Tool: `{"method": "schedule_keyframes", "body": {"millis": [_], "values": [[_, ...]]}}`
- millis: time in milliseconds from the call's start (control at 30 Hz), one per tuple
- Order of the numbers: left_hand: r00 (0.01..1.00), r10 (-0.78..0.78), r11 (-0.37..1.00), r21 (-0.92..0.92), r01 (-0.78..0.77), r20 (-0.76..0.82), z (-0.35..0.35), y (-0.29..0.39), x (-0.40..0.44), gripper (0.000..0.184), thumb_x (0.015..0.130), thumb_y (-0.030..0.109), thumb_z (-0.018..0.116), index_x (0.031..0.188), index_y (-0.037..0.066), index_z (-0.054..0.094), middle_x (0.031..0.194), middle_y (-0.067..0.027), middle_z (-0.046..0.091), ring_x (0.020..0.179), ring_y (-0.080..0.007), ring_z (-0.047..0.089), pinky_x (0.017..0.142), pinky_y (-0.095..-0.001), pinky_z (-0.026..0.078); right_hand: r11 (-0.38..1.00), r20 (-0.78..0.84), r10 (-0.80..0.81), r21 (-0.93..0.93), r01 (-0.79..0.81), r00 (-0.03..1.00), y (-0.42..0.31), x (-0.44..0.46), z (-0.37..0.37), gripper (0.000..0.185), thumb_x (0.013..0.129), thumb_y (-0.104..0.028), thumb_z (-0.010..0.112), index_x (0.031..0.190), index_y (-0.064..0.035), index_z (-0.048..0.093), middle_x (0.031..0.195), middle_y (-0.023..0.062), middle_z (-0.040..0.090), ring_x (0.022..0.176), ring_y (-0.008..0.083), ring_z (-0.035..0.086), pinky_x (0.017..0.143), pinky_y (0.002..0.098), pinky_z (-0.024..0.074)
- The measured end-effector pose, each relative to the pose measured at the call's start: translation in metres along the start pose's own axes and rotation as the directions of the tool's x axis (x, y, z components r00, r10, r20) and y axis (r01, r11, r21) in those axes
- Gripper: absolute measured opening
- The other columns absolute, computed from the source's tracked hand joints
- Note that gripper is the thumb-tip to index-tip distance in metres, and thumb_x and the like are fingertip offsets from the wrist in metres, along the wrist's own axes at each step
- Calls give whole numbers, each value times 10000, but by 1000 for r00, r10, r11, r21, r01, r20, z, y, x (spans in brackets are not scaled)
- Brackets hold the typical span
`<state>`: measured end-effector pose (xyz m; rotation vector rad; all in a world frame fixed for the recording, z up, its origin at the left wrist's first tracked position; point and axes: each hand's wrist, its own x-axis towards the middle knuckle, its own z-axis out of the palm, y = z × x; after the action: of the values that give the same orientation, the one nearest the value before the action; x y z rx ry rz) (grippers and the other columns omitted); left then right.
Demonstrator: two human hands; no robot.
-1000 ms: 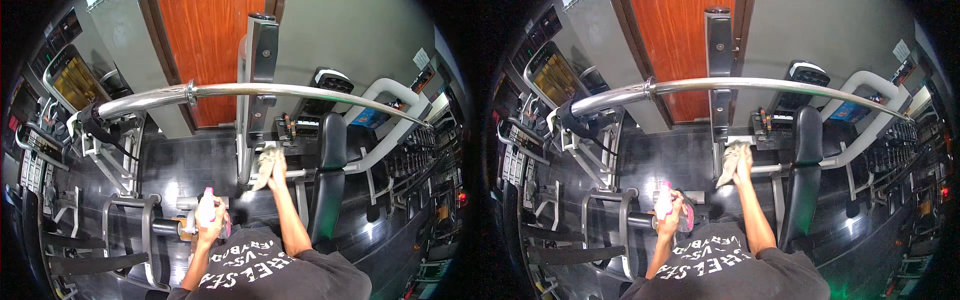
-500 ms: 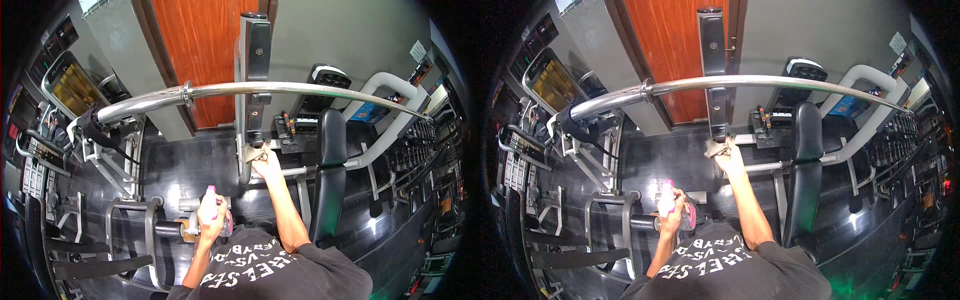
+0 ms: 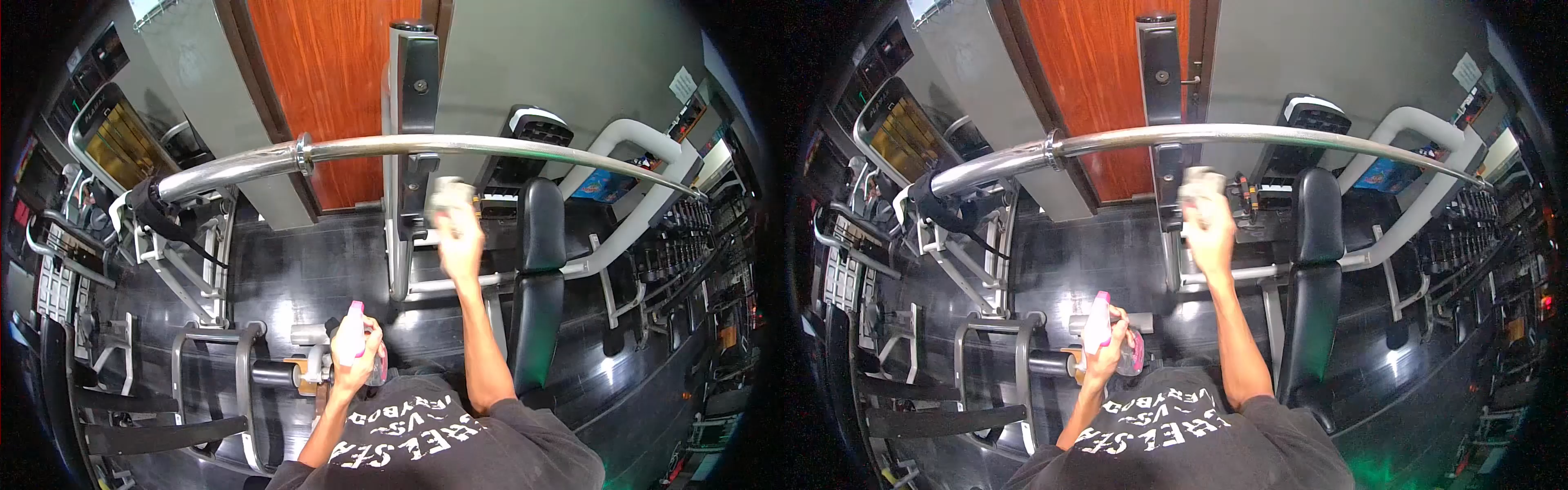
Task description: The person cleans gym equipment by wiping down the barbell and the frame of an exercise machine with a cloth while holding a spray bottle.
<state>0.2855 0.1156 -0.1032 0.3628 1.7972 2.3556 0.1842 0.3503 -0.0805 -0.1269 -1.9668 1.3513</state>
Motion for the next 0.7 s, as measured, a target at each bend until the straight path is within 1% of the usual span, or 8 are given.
{"method": "schedule_keyframes", "body": {"millis": [67, 100, 167, 300, 433, 567, 633, 700], "values": [[1000, 0, 1000, 16, -1, 28, 1, 1, 2, 157, 893, -16, 552, 1022, -5, 463, 877, -94, 543, 600, -135, 587, 559, -264, 502, 906, 321, 115, -421, 33, 940, -10, 8, 21, 338, 781, -278, 689, 993, -17, 650, 1062, 176, 612, 968, 334, 588, 827, 424, 487], [999, 4, 1000, 24, -6, 52, 3, 3, 3, 157, 893, -16, 554, 1022, -5, 466, 876, -95, 545, 596, -135, 588, 560, -265, 504, 804, 409, -136, -487, 341, 903, -6, 6, 34, 325, 767, -315, 673, 930, -34, 666, 1018, 164, 628, 960, 324, 597, 804, 434, 501], [997, 14, 999, 37, -17, 79, 6, 6, 3, 157, 893, -16, 555, 1023, -4, 468, 875, -95, 546, 593, -136, 590, 560, -266, 505, 745, 553, 72, -584, 324, 830, -10, 15, 43, 214, 751, -238, 661, 890, -77, 678, 986, 138, 647, 953, 306, 606, 806, 430, 509], [997, 12, 1000, 26, -14, 71, 8, 11, -1, 159, 887, -32, 551, 1023, -6, 473, 873, -97, 548, 589, -142, 593, 540, -266, 505, 621, 661, 143, -640, 453, 737, -7, 17, 47, 160, 732, -152, 653, 883, -114, 687, 952, 103, 661, 934, 302, 612, 794, 435, 512], [999, 37, 998, 47, -38, 19, -3, 4, -12, 176, 879, -56, 542, 1030, -10, 464, 887, -114, 545, 589, -152, 592, 523, -269, 500, 800, 686, -96, -377, 466, 721, 2, 6, 21, 253, 708, -97, 643, 951, -149, 690, 1003, 66, 651, 993, 289, 581, 829, 423, 498], [996, 40, 999, 1, -40, -74, -11, 7, -19, 130, 888, -29, 559, 970, 1, 463, 805, -69, 558, 571, -107, 581, 529, -245, 495, 896, 482, -160, -295, 331, 862, 5, -3, 13, 259, 775, -95, 649, 1033, -119, 658, 1020, 73, 646, 1041, 253, 577, 859, 400, 488], [995, 36, 998, -40, -39, -90, -17, 6, -22, 141, 884, -35, 561, 982, -4, 464, 828, -74, 563, 577, -105, 583, 534, -243, 495, 963, 115, 159, 199, -179, 981, 7, -13, 14, 217, 899, -134, 569, 1082, -34, 625, 1065, 125, 617, 959, 214, 631, 842, 363, 509], [985, 51, 999, 18, -49, -162, -22, 4, -25, 151, 880, -42, 561, 993, -11, 466, 850, -77, 568, 581, -104, 586, 542, -243, 495, 898, -114, 255, 397, -191, 960, 47, -20, 17, 171, 944, -155, 529, 1079, -73, 596, 1035, 67, 639, 890, 130, 618, 701, 298, 542]]}}
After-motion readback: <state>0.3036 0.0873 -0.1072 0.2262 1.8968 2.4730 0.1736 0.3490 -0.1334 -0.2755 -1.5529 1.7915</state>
